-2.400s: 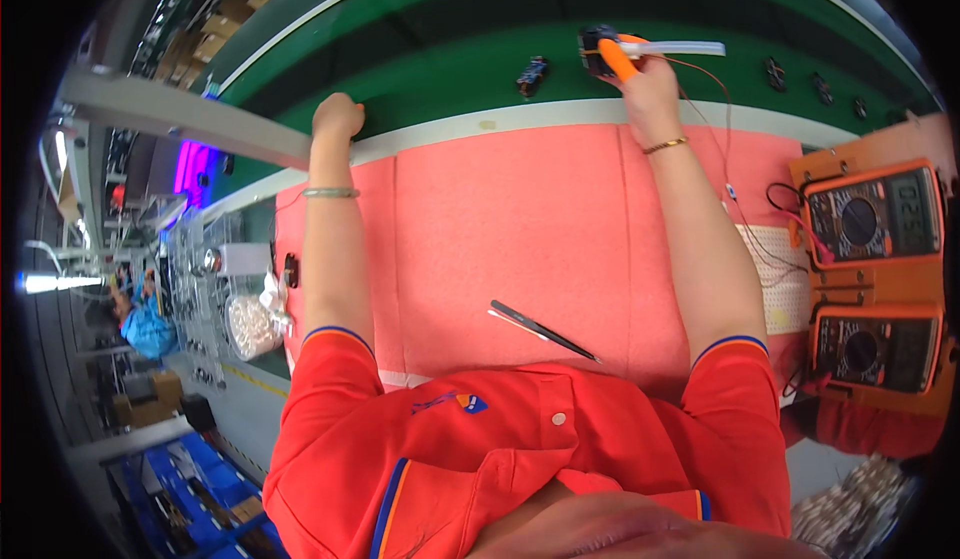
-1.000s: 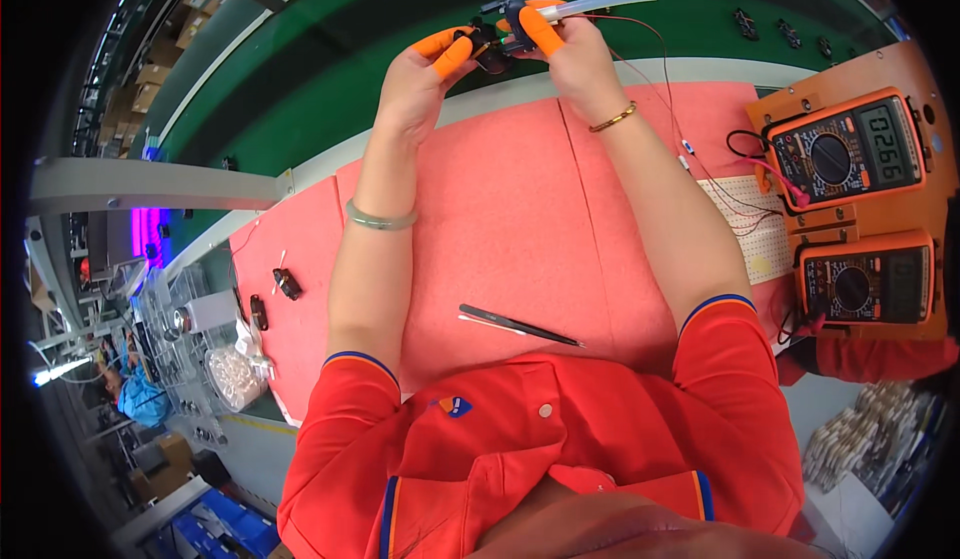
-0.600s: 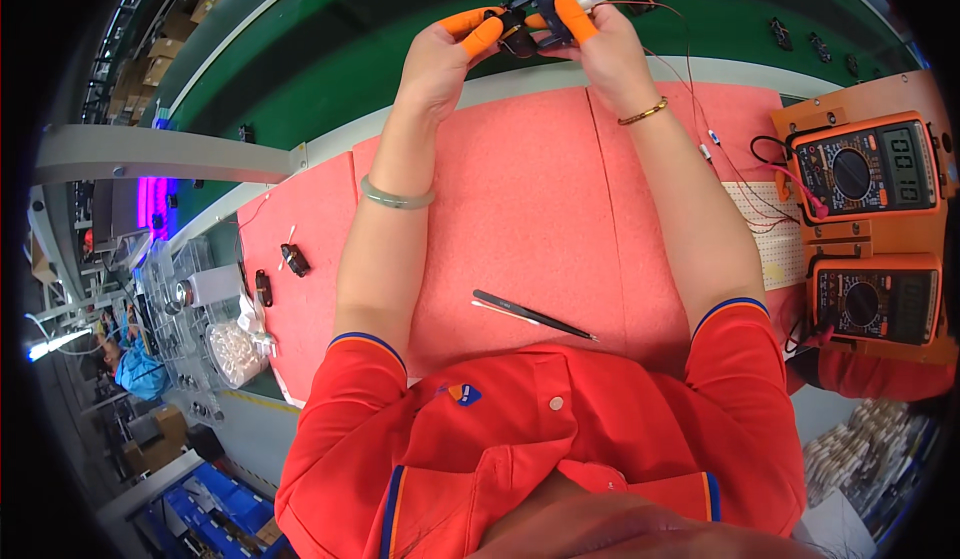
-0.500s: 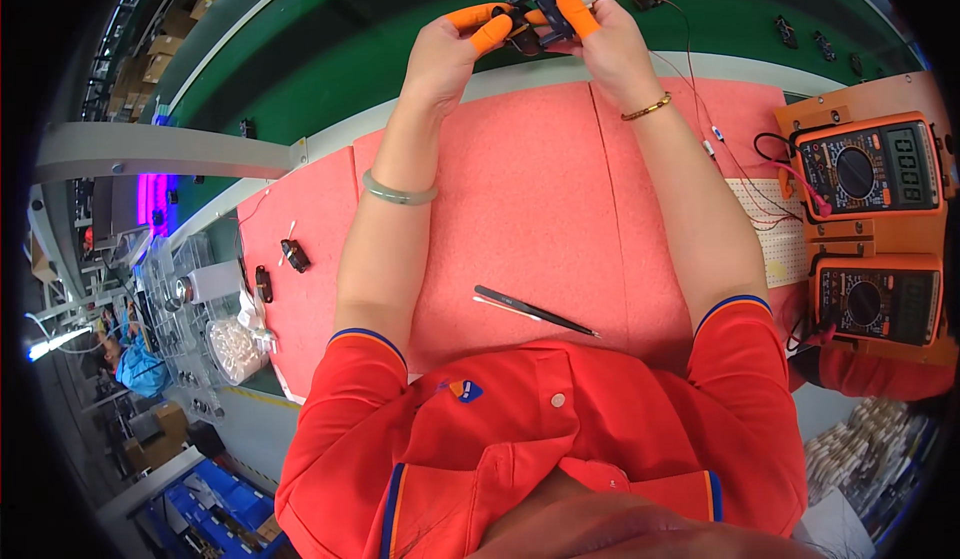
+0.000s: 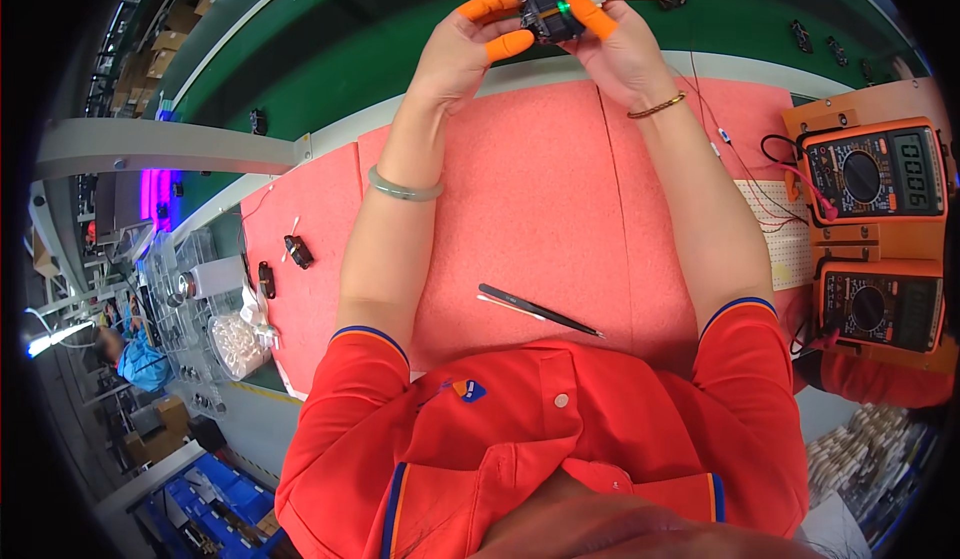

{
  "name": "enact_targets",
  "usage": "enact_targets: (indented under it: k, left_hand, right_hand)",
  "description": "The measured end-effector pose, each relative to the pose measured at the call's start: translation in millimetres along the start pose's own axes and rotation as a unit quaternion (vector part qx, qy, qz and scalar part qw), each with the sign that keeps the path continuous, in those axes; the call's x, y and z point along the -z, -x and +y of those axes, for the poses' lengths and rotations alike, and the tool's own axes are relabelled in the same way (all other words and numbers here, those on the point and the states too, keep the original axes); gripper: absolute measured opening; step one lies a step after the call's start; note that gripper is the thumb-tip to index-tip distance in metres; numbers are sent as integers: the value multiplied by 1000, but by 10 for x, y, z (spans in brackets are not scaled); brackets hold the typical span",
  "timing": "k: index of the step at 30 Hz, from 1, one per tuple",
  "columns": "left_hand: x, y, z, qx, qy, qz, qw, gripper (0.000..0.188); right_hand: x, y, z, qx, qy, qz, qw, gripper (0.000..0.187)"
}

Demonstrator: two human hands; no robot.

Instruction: Measure the voltage or resistance of small electronic components using multiple digital multimeters and test probes.

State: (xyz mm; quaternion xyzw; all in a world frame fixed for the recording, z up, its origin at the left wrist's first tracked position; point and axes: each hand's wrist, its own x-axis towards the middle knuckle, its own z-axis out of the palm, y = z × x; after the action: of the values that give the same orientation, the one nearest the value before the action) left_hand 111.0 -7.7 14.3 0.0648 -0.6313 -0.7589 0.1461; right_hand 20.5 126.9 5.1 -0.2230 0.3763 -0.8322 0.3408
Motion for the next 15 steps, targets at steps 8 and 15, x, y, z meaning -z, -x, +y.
enact_targets:
  k: [8, 15]
  left_hand:
    - [67, 0, 52, 15, 204, -47, 978, 33]
    - [78, 50, 82, -22, 316, -79, 945, 31]
  right_hand:
    - [168, -72, -84, 21, -181, -4, 983, 21]
    - [202, -56, -58, 62, -168, 69, 981, 20]
